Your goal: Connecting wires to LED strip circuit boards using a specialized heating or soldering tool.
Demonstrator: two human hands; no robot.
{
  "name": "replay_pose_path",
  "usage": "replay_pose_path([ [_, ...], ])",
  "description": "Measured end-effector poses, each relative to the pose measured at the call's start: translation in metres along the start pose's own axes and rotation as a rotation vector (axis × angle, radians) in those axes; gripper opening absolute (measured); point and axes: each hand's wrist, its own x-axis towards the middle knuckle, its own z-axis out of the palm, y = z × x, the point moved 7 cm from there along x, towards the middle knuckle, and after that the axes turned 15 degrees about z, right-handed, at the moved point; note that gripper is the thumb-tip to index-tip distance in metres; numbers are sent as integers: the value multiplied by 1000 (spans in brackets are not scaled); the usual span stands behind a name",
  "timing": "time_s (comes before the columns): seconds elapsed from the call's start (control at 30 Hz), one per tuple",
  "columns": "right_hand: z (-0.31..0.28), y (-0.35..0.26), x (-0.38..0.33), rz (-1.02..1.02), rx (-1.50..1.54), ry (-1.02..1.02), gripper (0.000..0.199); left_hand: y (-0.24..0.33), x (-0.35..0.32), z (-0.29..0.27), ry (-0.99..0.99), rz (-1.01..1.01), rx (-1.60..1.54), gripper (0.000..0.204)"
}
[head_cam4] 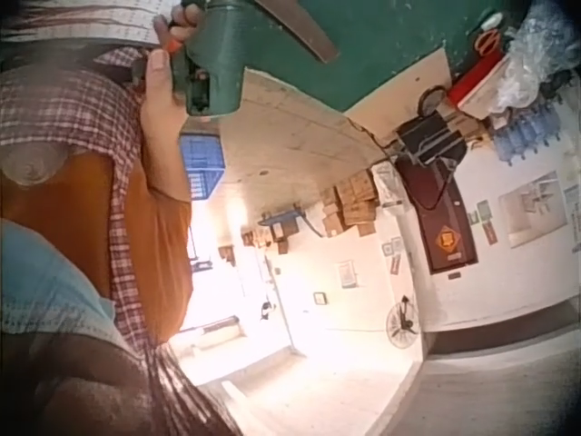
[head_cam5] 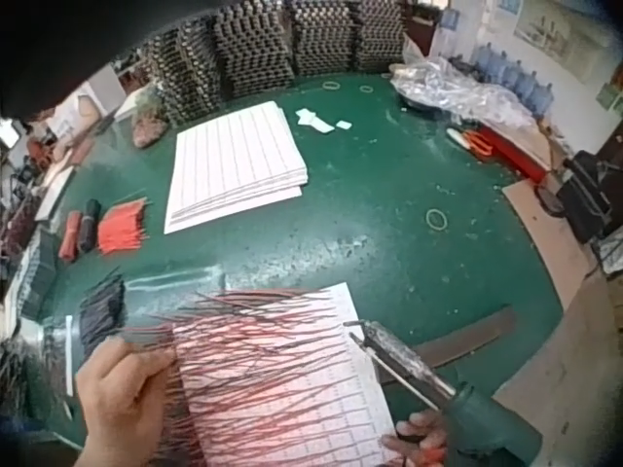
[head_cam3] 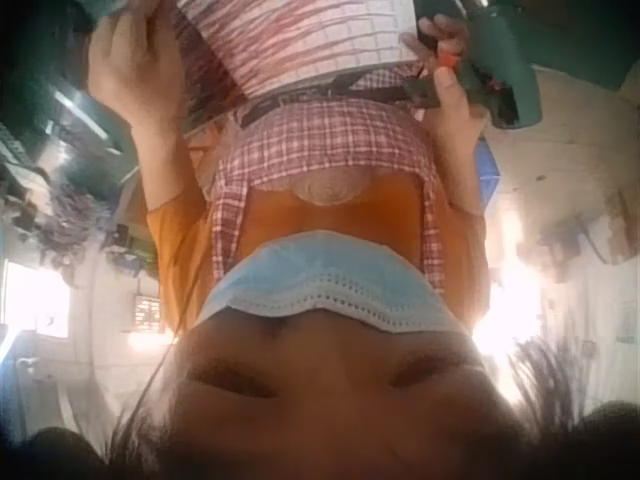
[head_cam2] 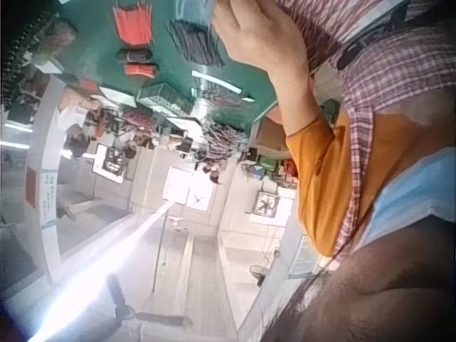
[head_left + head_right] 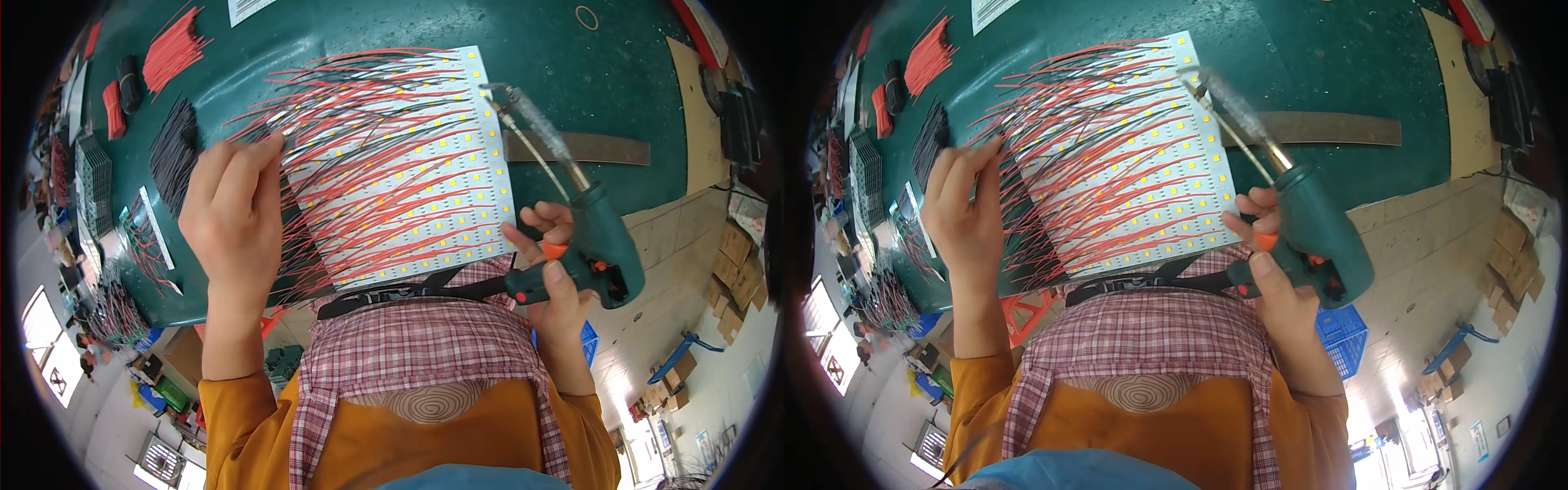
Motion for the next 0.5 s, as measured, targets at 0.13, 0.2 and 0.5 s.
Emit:
replay_pose_path([
  [0.13,17,-27,24,-42,-30,-91,39,36,-17,13,-84,104,-304,27],
  [0.2,38,-32,41,-40,11,-186,41,53,-19,26,-70,213,-276,28],
  [0.5,89,-25,105,90,-444,-301,39,73,-29,59,-17,261,-210,22],
])
